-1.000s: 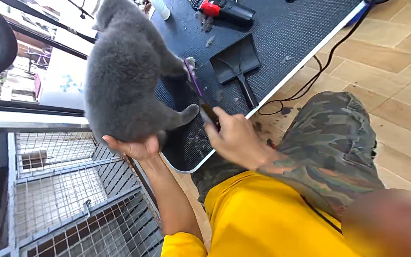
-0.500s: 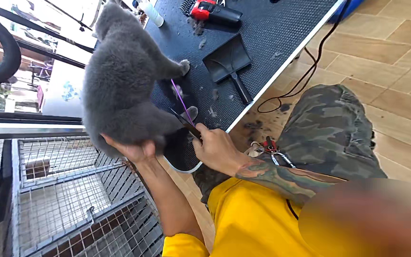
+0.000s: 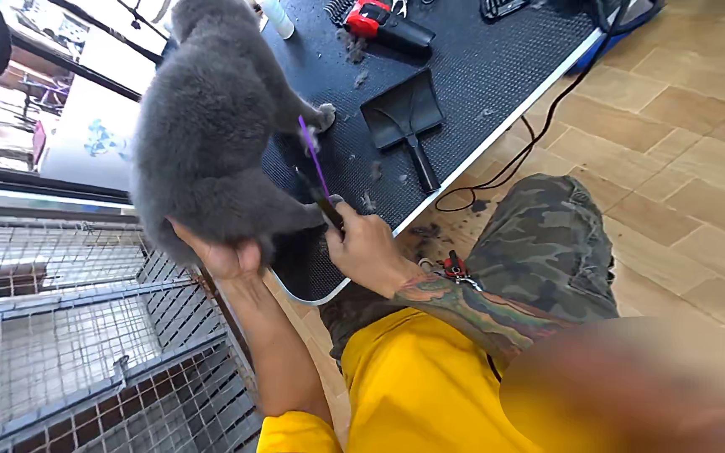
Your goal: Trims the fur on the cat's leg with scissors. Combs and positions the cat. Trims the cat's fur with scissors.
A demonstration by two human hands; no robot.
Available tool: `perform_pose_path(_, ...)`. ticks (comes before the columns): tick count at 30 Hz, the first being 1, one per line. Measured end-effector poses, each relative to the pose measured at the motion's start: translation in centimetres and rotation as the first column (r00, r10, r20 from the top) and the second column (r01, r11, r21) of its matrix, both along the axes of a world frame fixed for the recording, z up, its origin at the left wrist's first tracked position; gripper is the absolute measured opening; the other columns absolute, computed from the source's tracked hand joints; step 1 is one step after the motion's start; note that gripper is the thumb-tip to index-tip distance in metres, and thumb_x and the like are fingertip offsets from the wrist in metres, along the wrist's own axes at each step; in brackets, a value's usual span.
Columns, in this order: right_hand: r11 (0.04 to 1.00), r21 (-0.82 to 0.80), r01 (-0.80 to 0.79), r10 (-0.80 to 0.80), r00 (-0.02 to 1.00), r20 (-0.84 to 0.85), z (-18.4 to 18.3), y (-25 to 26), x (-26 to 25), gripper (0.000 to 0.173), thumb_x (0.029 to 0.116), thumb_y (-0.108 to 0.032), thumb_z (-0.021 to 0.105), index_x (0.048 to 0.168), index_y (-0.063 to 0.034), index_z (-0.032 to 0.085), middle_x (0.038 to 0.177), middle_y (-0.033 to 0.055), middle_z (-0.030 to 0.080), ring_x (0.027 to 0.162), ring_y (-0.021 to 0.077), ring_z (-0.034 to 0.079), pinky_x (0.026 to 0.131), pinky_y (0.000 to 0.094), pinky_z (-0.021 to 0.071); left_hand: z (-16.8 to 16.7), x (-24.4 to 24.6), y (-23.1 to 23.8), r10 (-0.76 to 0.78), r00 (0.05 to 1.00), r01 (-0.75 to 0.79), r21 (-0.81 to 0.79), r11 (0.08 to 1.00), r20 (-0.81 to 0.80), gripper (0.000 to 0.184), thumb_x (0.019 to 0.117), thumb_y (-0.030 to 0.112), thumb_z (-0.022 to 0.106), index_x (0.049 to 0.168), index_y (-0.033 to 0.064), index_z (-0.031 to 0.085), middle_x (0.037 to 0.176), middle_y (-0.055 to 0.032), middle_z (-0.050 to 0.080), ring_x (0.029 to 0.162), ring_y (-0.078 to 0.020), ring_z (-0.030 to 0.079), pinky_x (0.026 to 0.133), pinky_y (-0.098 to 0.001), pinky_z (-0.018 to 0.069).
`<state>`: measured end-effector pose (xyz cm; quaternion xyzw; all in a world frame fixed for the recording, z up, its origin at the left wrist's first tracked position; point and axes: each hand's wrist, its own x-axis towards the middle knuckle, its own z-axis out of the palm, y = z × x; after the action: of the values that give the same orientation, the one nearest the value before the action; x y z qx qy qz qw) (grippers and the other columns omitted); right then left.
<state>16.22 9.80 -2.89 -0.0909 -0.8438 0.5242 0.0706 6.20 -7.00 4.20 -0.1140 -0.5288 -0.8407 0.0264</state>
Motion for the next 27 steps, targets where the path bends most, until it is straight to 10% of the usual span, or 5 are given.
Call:
perform_pose_path(4,0.999,0.013,-0.041,0.043,0.953,-0.299,-0.2,-1.6,2.2,0.014,0.0912,-0.019,0.058,0.090,-0.0066,0.064,0.057,0.0025,0.057,0.049,0.0180,0.059,0.045,0.0384,0.0488,-0.5,0.1,0.4,-0.013,1.000,0.012,0.062,0.998,0.013,0.065,0.0998,0.072,0.031,0.137,0.0252,0.055,0.127,-0.0013,0.067,0.119,-0.0179,0.064,0.098,-0.0459,0.0562)
perform_pose_path(10,0.991,0.010,-0.132,0.127,0.974,0.190,-0.3,1.6,0.1,0.030,0.0999,-0.023,0.059,0.124,-0.0056,0.065,0.078,0.0136,0.068,0.068,0.0304,0.068,0.062,0.0559,0.0558,-1.6,-0.6,-0.1,0.013,1.000,-0.010,0.138,0.990,-0.018,0.053,0.0950,0.060,0.060,0.128,0.0184,0.057,0.118,-0.0051,0.069,0.111,-0.0210,0.066,0.095,-0.0473,0.0574)
perform_pose_path(16,0.989,0.124,-0.081,0.123,0.917,-0.380,-3.0,8.9,2.5,0.020,0.1040,-0.023,0.063,0.106,-0.0040,0.061,0.077,0.0052,0.067,0.063,0.0146,0.067,0.057,0.0372,0.0602,-5.7,-1.8,-2.3,-0.215,0.977,0.181,0.492,0.852,0.013,0.087,0.0760,0.084,0.059,0.133,0.0187,0.056,0.129,-0.0102,0.064,0.123,-0.0299,0.059,0.103,-0.0584,0.0486)
perform_pose_path(21,0.764,0.639,-0.093,0.482,0.740,-0.469,-1.8,11.8,1.9,0.024,0.1023,-0.019,0.060,0.088,-0.0008,0.066,0.073,0.0129,0.066,0.067,0.0229,0.066,0.060,0.0380,0.0536,-6.4,-2.6,-2.7,-0.327,0.941,0.321,0.543,0.776,-0.089,0.089,0.0782,0.084,0.056,0.134,0.0147,0.056,0.129,-0.0125,0.064,0.122,-0.0293,0.060,0.102,-0.0552,0.0502)
perform_pose_path(27,0.499,0.856,-0.132,0.572,0.793,-0.211,-0.3,9.4,-0.3,0.019,0.0978,-0.015,0.052,0.089,-0.0025,0.063,0.073,0.0151,0.063,0.066,0.0345,0.064,0.052,0.0492,0.0465,-5.0,-3.1,-3.7,-0.373,0.878,0.462,0.328,0.824,-0.299,0.056,0.0930,0.057,0.063,0.125,0.0108,0.059,0.119,-0.0053,0.069,0.115,-0.0203,0.065,0.101,-0.0463,0.0534)
